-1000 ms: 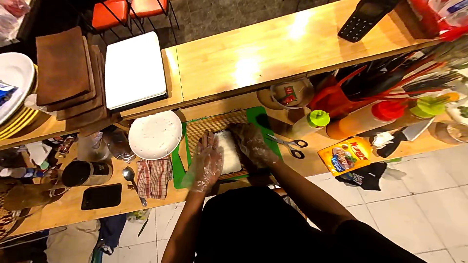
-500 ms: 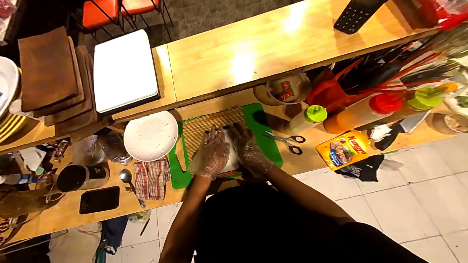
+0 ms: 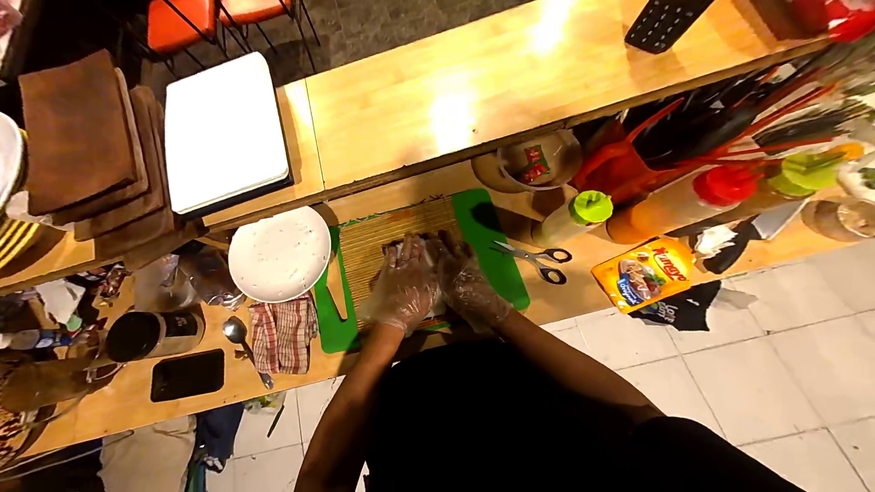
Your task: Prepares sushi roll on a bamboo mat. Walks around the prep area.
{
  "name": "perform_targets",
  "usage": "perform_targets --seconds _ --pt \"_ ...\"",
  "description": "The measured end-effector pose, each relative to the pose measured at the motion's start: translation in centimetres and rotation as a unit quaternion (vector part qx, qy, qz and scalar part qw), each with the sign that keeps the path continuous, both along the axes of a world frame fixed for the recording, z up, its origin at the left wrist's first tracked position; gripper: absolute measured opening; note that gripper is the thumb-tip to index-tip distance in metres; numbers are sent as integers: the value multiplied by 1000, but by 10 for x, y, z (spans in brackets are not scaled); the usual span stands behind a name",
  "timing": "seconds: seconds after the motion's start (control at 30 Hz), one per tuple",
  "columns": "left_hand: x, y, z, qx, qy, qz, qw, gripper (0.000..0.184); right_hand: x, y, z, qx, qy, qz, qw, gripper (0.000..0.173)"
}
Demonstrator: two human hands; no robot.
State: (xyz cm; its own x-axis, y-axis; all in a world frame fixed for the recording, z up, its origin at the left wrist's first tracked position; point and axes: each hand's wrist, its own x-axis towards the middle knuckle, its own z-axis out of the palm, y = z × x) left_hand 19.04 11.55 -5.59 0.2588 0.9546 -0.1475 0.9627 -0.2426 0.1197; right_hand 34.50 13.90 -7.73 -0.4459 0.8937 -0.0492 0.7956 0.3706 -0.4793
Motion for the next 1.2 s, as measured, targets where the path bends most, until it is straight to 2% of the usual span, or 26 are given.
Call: perform_targets --seconds 0.13,0.27,0.4,0.5,0.6,0.73,0.83,0.9,1.03,1.2 --pt "4 -1 -8 29 7 -5 1000 65 -3 2 3 -12 -16 0 1000 62" --pt "-5 1 -1 7 -8 -29 1000 65 -2 1 2 -11 -2 12 1000 59" --pt "-35 -16 -10 105 -122 68 985 63 4 4 9 9 19 -15 1000 64" --pt "-50 -32 -13 53 -142 133 979 65 2 -3 13 12 -10 -18 1000 78" --pt "-51 -34 -20 18 -156 151 976 64 -6 -5 4 21 -12 -6 1000 85" --pt "-51 -32 -22 -8 -125 142 982 64 -2 7 6 33 9 9 999 71" --pt "-50 -34 -24 -3 -129 145 981 64 5 26 21 62 98 -18 993 43" --pt "-51 -36 -27 7 -135 146 980 64 5 34 35 18 147 -25 989 28" --pt "-50 -35 -27 20 -124 138 982 64 -10 66 20 -13 133 -12 991 18" --pt "-51 -36 -31 27 -118 133 984 64 -16 84 15 -44 105 13 993 14"
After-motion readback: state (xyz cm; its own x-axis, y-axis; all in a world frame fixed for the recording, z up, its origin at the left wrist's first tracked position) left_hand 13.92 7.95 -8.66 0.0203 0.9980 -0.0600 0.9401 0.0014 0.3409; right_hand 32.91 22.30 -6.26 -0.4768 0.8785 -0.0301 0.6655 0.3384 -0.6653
